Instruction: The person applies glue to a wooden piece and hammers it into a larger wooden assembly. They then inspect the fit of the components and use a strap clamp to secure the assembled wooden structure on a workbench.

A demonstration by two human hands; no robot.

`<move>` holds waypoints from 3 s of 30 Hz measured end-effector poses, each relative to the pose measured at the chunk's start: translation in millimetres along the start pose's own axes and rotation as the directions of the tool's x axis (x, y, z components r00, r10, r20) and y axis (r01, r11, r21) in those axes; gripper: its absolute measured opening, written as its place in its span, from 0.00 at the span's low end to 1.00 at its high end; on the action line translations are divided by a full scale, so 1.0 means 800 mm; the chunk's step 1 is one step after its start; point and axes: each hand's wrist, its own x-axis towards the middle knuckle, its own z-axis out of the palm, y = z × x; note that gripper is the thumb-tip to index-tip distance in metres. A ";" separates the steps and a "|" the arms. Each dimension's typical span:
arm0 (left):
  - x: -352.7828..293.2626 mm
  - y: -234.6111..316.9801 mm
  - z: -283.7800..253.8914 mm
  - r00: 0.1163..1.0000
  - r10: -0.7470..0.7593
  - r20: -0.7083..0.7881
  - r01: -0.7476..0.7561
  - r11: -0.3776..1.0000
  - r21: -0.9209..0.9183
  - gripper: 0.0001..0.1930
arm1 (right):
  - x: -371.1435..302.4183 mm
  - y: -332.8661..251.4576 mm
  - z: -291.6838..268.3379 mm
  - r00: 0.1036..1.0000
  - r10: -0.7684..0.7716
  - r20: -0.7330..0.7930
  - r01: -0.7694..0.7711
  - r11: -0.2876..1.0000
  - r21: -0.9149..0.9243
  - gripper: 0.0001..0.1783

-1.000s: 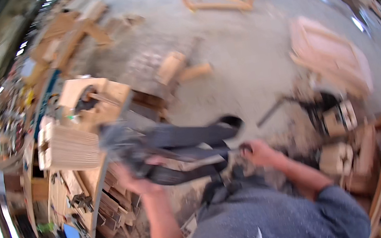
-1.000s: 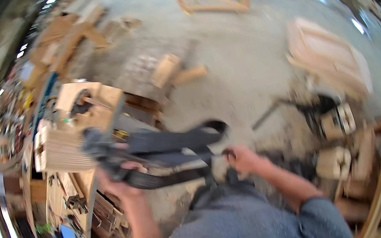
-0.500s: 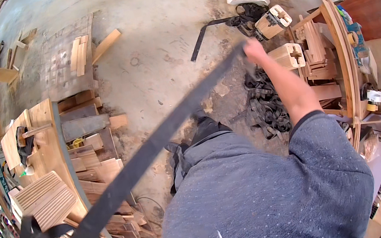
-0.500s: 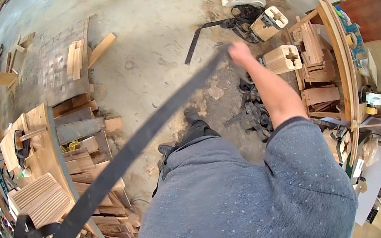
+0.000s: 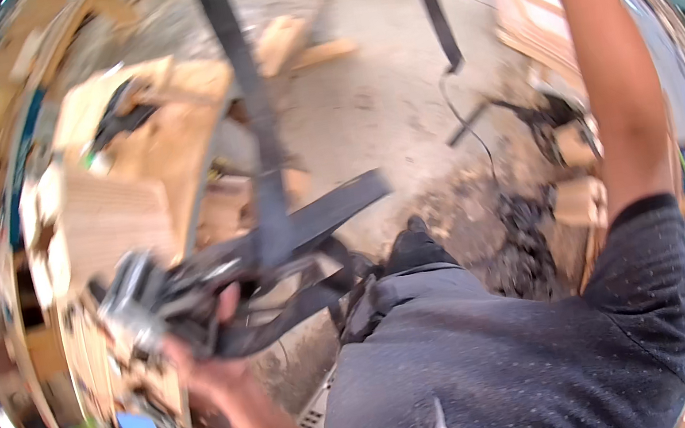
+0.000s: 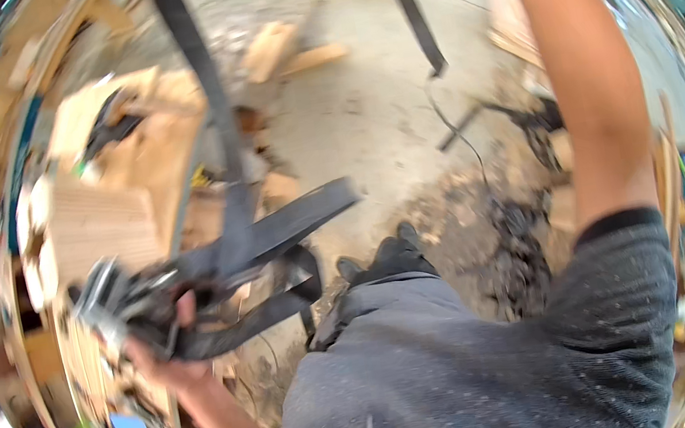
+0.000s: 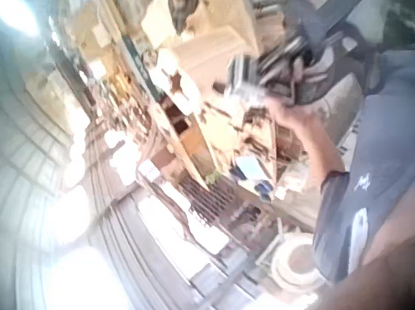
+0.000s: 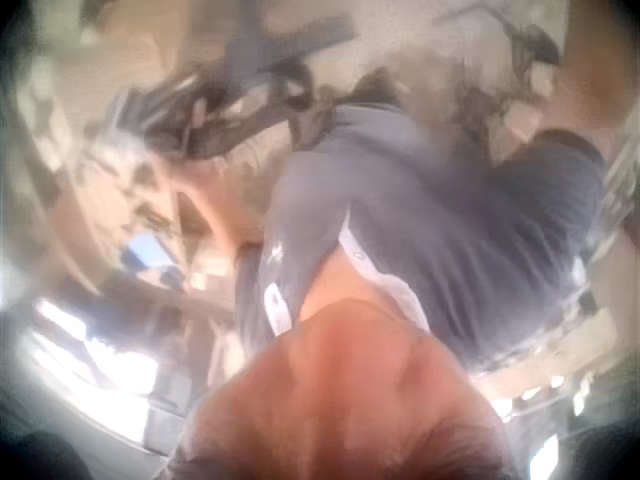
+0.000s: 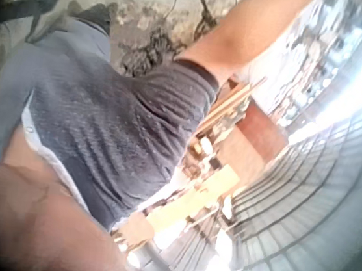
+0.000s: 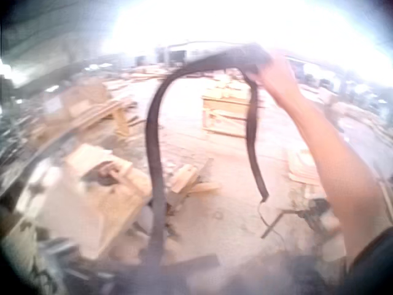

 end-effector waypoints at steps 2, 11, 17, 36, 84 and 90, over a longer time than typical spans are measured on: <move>0.015 -0.009 0.006 0.991 -0.090 0.098 0.098 0.992 -0.076 0.44 | -0.076 0.021 0.042 0.893 0.135 0.429 -0.014 0.961 -0.275 0.20; 0.071 -0.065 -0.005 0.969 -0.147 0.200 0.192 0.955 -0.227 0.29 | -0.281 -0.278 0.138 0.394 -0.385 0.835 -0.353 0.775 0.524 0.49; 0.107 -0.054 0.009 0.971 -0.215 0.107 0.223 0.972 -0.074 0.30 | -0.229 -0.337 0.178 0.196 -0.493 0.848 -0.759 0.471 0.449 0.47; 0.138 -0.066 -0.046 0.973 -0.232 0.003 0.228 0.959 0.169 0.25 | -0.177 -0.455 0.271 0.030 -0.513 0.858 -0.147 0.847 0.511 0.27; 0.545 0.425 -0.226 0.941 -0.149 -0.303 0.332 0.238 0.913 0.20 | -0.018 -0.528 0.363 0.400 -0.266 0.877 -0.446 0.780 0.439 0.17; 0.536 0.355 -0.159 0.898 0.160 0.411 -0.365 -0.251 0.896 0.23 | -0.032 -0.525 0.362 0.438 -0.262 0.860 -0.478 0.743 0.469 0.20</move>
